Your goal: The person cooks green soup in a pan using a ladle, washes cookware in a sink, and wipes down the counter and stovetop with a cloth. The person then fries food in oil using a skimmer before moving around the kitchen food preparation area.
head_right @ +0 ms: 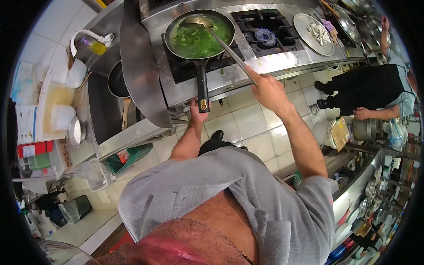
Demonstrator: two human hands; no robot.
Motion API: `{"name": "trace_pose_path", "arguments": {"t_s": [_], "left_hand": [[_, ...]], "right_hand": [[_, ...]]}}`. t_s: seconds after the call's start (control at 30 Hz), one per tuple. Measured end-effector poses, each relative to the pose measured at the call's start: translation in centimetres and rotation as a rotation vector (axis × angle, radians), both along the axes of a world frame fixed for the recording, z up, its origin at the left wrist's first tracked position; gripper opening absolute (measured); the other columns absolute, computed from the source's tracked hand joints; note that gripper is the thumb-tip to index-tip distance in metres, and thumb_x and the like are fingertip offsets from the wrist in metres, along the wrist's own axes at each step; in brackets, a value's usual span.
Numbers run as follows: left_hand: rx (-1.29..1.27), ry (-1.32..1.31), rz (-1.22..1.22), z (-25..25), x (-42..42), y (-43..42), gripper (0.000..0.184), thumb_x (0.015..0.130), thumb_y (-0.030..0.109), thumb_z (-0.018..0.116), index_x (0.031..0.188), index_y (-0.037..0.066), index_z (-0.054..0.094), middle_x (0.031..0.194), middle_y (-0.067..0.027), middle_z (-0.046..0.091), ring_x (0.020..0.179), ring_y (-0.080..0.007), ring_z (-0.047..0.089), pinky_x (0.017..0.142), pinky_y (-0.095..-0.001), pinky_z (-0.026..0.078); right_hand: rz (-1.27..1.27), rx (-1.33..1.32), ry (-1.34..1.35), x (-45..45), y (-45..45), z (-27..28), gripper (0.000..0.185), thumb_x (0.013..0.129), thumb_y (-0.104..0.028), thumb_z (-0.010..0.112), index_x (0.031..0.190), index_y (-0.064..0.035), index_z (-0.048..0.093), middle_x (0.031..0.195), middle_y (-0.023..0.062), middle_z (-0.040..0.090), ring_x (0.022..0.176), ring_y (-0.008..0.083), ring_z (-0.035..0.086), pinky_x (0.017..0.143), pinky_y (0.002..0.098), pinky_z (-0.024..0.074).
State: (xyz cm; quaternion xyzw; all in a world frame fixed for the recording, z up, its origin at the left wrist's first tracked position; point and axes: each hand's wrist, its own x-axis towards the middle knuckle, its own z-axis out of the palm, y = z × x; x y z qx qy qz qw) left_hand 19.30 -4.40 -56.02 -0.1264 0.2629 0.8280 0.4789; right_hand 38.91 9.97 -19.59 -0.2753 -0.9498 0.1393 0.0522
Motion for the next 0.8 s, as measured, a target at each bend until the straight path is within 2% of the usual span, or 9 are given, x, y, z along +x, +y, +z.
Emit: {"name": "trace_pose_path", "arguments": {"t_s": [0.03,0.1,0.17,0.3,0.4,0.43,0.47,0.53,0.8], "left_hand": [[0.048,-0.179,-0.002,-0.2,-0.2,0.0,0.031,0.084,0.037,0.046,0.092,0.007,0.055,0.092,-0.0064,0.058,0.091,-0.0218,0.053,0.088,-0.0352,0.040],[0.001,-0.203,0.034,0.8,0.1,0.0,0.029,0.083,0.034,0.047,0.091,0.007,0.054,0.091,-0.0072,0.058,0.090,-0.0222,0.053,0.086,-0.0357,0.041],[-0.039,-0.224,0.068,1.4,0.2,0.4,0.027,0.082,0.032,0.048,0.090,0.007,0.054,0.090,-0.0079,0.058,0.090,-0.0226,0.053,0.085,-0.0362,0.042],[-0.017,-0.252,0.066,0.9,-0.1,0.2,0.023,0.081,0.027,0.050,0.087,0.005,0.053,0.089,-0.0085,0.056,0.087,-0.0236,0.053,0.083,-0.0364,0.044],[-0.015,-0.271,0.050,-0.4,-0.3,0.3,0.021,0.080,0.026,0.050,0.085,0.005,0.052,0.088,-0.0082,0.055,0.085,-0.0239,0.053,0.081,-0.0363,0.045],[-0.005,-0.267,0.049,-0.7,-0.4,0.4,0.021,0.080,0.026,0.050,0.084,0.005,0.052,0.088,-0.0081,0.054,0.084,-0.0239,0.053,0.081,-0.0363,0.045],[-0.004,-0.267,0.049,-0.8,-0.4,0.6,0.021,0.080,0.026,0.050,0.084,0.005,0.052,0.088,-0.0081,0.054,0.084,-0.0239,0.053,0.081,-0.0363,0.045],[-0.066,-0.290,0.093,-0.9,-0.5,0.9,0.028,0.078,0.033,0.048,0.083,0.006,0.054,0.076,-0.0096,0.055,0.072,-0.0275,0.051,0.068,-0.0412,0.045],[-0.030,-0.310,0.081,-1.4,-0.7,0.8,0.029,0.076,0.032,0.050,0.085,0.005,0.053,0.076,-0.0112,0.054,0.072,-0.0280,0.052,0.068,-0.0408,0.045]], "right_hand": [[0.030,-0.050,0.085,1.1,-0.4,0.8,0.055,0.076,-0.004,0.052,0.129,-0.0139,0.038,0.078,0.0186,0.058,0.069,0.0326,0.058,0.062,0.0415,0.0465],[0.056,-0.101,0.167,2.4,-1.7,3.2,0.054,0.076,-0.005,0.053,0.128,-0.0127,0.040,0.077,0.0188,0.057,0.065,0.0316,0.057,0.062,0.0397,0.0460],[-0.138,-0.453,-0.101,3.1,-2.9,6.0,0.053,0.077,-0.006,0.057,0.127,-0.0107,0.042,0.070,0.0161,0.055,0.057,0.0271,0.051,0.059,0.0362,0.0436],[-0.146,-0.645,-0.045,4.2,-4.3,5.7,0.054,0.077,-0.006,0.057,0.128,-0.0080,0.040,0.063,0.0131,0.051,0.053,0.0228,0.045,0.057,0.0346,0.0416],[-0.069,-0.565,-0.115,3.9,-4.3,2.7,0.054,0.076,-0.006,0.057,0.128,-0.0081,0.040,0.070,0.0171,0.055,0.058,0.0259,0.051,0.060,0.0349,0.0435],[0.023,-0.475,0.039,4.0,-4.1,0.0,0.056,0.077,-0.006,0.055,0.130,-0.0108,0.037,0.081,0.0199,0.059,0.069,0.0312,0.058,0.064,0.0379,0.0461],[0.024,-0.474,0.039,3.6,-4.2,-1.0,0.056,0.077,-0.006,0.055,0.130,-0.0108,0.037,0.081,0.0199,0.059,0.069,0.0312,0.058,0.064,0.0379,0.0461],[0.015,-0.295,-0.005,2.1,-4.7,-2.3,0.056,0.078,-0.007,0.053,0.131,-0.0132,0.035,0.089,0.0208,0.059,0.077,0.0365,0.058,0.066,0.0422,0.0472],[-0.004,-0.183,0.064,-3.1,-3.3,-8.3,0.053,0.078,-0.007,0.049,0.129,-0.0113,0.034,0.081,0.0195,0.057,0.071,0.0381,0.057,0.062,0.0461,0.0470]]}}
